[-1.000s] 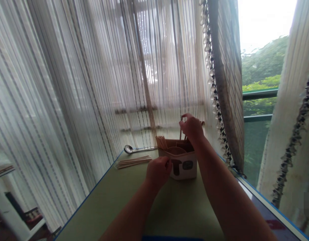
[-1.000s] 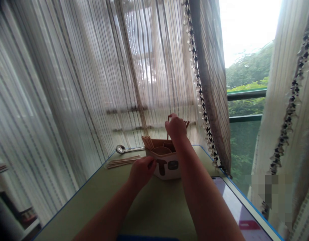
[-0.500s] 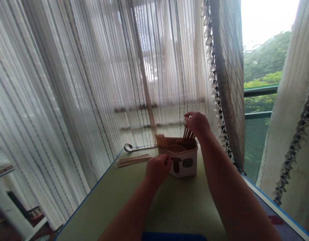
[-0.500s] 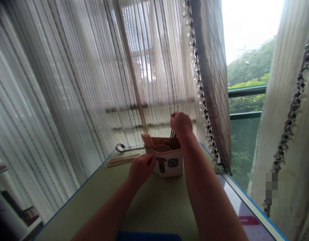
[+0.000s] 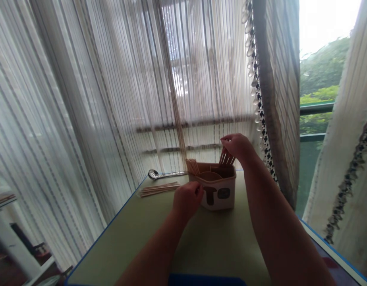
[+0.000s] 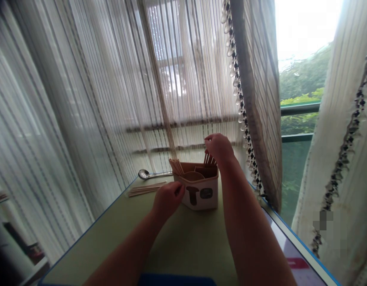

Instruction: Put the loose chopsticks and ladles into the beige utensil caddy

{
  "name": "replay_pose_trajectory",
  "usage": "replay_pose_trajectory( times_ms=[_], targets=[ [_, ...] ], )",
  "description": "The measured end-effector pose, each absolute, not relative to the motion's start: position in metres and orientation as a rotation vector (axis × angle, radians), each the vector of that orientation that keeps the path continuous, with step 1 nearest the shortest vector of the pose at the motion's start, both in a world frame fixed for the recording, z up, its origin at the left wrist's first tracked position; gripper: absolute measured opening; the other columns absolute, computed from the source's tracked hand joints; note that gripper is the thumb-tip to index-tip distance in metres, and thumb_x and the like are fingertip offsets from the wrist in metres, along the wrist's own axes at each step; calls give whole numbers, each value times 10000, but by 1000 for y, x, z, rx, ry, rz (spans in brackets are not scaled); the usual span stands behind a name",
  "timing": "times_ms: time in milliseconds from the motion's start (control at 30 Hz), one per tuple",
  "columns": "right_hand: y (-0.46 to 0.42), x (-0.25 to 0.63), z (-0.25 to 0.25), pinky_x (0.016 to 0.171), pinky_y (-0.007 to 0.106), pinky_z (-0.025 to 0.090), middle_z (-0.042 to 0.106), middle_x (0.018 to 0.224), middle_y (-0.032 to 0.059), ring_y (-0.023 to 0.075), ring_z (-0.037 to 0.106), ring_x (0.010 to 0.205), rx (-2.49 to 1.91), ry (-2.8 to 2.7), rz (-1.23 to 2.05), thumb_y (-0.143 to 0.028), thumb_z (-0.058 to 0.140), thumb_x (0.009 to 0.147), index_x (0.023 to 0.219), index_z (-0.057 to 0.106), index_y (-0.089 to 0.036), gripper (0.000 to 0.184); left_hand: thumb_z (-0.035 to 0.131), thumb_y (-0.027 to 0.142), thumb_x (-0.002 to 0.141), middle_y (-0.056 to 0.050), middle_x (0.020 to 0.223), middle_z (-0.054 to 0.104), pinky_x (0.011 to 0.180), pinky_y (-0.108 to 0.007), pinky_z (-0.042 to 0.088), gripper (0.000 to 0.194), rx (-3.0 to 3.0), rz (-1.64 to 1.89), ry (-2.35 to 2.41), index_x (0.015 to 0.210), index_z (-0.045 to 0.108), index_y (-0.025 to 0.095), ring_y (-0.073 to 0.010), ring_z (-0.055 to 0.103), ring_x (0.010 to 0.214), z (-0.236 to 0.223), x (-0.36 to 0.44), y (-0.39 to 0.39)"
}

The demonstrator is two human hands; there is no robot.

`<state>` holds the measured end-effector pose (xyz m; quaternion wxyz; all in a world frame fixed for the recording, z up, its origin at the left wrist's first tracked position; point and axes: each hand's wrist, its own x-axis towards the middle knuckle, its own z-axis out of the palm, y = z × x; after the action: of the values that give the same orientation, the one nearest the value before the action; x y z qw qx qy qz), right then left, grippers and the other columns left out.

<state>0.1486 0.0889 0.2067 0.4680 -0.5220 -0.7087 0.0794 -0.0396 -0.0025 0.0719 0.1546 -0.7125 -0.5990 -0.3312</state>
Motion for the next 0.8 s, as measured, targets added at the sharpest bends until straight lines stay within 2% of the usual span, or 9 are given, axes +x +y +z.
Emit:
replay_pose_trajectory(
  times_ms=[100, 200, 333, 500, 800],
  targets=[
    [91, 149, 206, 554, 241, 477, 663, 574, 33, 133, 592, 478, -1302, -1737, 148, -261, 520, 800, 922, 737, -159, 269, 463, 292, 890, -29, 728, 659, 606, -258, 315, 252, -2047, -957, -1719, 712, 613, 196, -143, 564, 658, 70, -41, 0],
    [91, 148, 209, 673, 274, 489, 690, 658, 57, 171, 642, 639, -1284, -1654, 53, -300, 539, 795, 923, 746, -168, 276, 472, 280, 879, -27, 734, 662, 609, -259, 313, 229, -2077, -958, -1695, 715, 607, 197, -144, 568, 666, 69, -42, 2],
    [86, 149, 217, 710, 305, 482, 706, 781, 91, 207, 649, 746, -1205, -1407, -6, -315, 511, 811, 991, 722, -168, 314, 469, 278, 878, -23, 718, 653, 602, -261, 304, 232, -2081, -967, -1684, 701, 594, 196, -139, 559, 648, 70, -45, 2],
    [82, 152, 224, 696, 301, 483, 696, 817, 81, 194, 642, 749, -1138, -1243, 2, -332, 457, 838, 1061, 668, -173, 345, 462, 274, 883, -19, 699, 644, 596, -261, 301, 247, -2059, -987, -1684, 686, 587, 194, -134, 547, 628, 71, -49, 4],
    [87, 146, 221, 605, 284, 469, 671, 701, 56, 168, 608, 624, -1068, -1307, 90, -339, 512, 781, 937, 701, -158, 304, 475, 283, 875, -22, 726, 660, 601, -269, 318, 232, -2071, -887, -1733, 697, 596, 197, -147, 578, 663, 70, -49, 4]
  ],
)
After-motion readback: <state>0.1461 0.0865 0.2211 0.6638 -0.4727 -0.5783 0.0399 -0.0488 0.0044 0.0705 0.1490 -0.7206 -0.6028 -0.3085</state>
